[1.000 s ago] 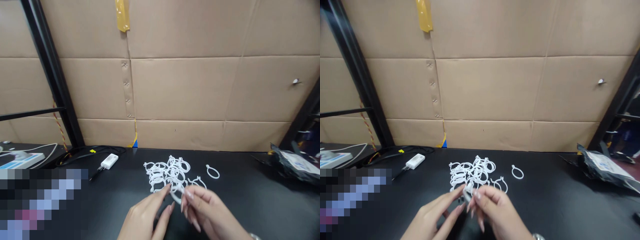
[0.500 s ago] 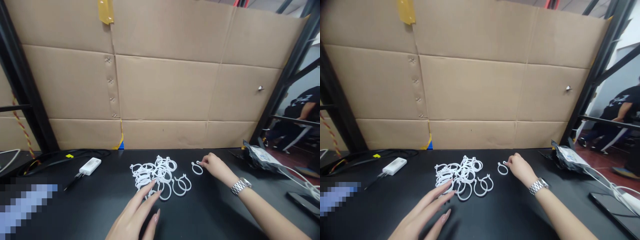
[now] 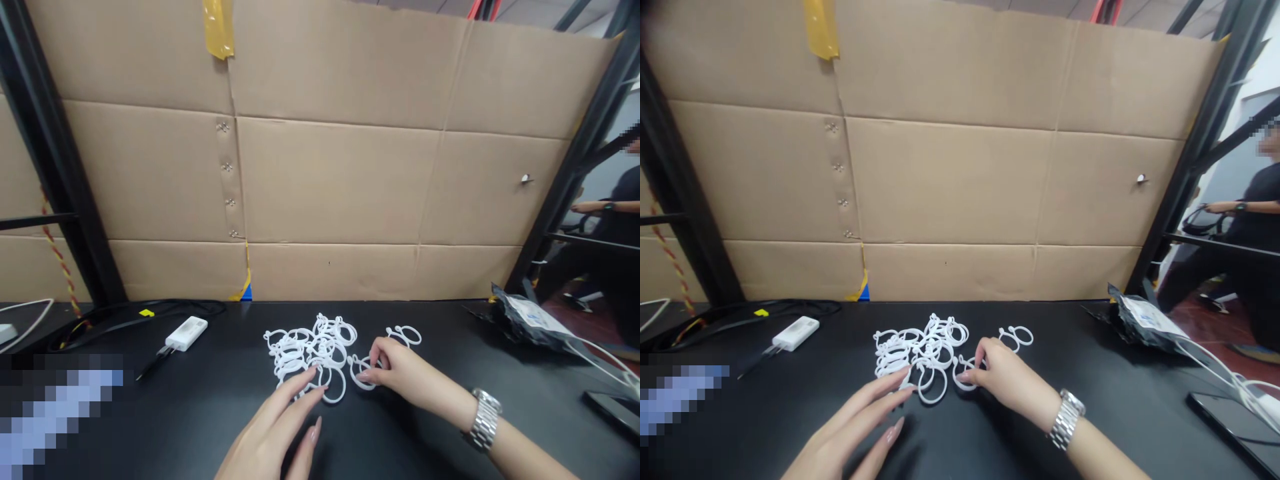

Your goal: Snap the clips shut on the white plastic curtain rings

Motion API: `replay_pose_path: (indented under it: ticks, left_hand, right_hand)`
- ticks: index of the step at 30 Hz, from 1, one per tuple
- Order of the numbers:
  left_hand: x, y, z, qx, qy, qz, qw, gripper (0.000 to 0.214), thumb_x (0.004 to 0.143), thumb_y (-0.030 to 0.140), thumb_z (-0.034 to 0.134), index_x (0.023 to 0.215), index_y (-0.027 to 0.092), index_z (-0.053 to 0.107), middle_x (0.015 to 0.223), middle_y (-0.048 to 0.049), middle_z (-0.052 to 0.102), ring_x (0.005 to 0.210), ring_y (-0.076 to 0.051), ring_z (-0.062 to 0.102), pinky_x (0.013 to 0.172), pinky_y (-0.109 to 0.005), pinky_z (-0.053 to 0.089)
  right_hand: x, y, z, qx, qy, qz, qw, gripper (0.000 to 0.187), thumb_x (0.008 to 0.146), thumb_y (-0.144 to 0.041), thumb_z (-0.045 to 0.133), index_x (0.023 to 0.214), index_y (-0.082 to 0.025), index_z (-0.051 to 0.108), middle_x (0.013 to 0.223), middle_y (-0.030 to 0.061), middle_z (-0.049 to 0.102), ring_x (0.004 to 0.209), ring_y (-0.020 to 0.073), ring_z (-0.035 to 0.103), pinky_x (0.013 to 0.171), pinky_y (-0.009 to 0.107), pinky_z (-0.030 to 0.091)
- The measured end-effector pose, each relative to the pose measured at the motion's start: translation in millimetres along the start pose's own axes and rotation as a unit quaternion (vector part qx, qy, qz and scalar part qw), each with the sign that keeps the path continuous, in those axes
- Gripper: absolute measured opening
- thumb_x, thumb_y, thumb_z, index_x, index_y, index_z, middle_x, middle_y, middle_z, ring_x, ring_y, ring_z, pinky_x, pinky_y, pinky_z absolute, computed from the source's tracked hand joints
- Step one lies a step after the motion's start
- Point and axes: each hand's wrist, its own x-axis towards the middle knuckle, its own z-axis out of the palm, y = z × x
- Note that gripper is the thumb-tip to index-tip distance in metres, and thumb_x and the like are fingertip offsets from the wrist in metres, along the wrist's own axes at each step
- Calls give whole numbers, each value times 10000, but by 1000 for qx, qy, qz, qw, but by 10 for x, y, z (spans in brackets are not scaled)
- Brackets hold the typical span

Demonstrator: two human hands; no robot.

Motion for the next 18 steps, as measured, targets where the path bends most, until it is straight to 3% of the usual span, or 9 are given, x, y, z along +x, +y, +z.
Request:
replay_pose_path:
  ticks: [10,15,18]
  left_hand:
    - [66,45,-40,-11,26,7,1000,360,813,123,499,1152,212,581,1199,-71,633,1030,-202,640,823,-265,515]
    - [113,87,-79,-3,49,20,999,322,816,115,457,1091,176,614,1122,-95,676,968,-201,670,777,-263,529]
    - [127,78,-83,-6,49,18,999,316,818,121,464,1091,181,612,1130,-93,672,967,-198,671,775,-262,530]
  right_hand:
    - [-19,10,38,-6,58,14,998,138,771,-274,600,764,-215,475,677,-18,520,567,143,458,534,270,308]
    - [-1,34,111,9,36,9,999,129,758,-208,591,669,-201,498,681,-5,519,573,140,468,542,275,324]
    - [-8,-13,192,40,22,-6,999,94,769,-207,601,767,-204,508,690,-15,535,605,137,496,561,257,362]
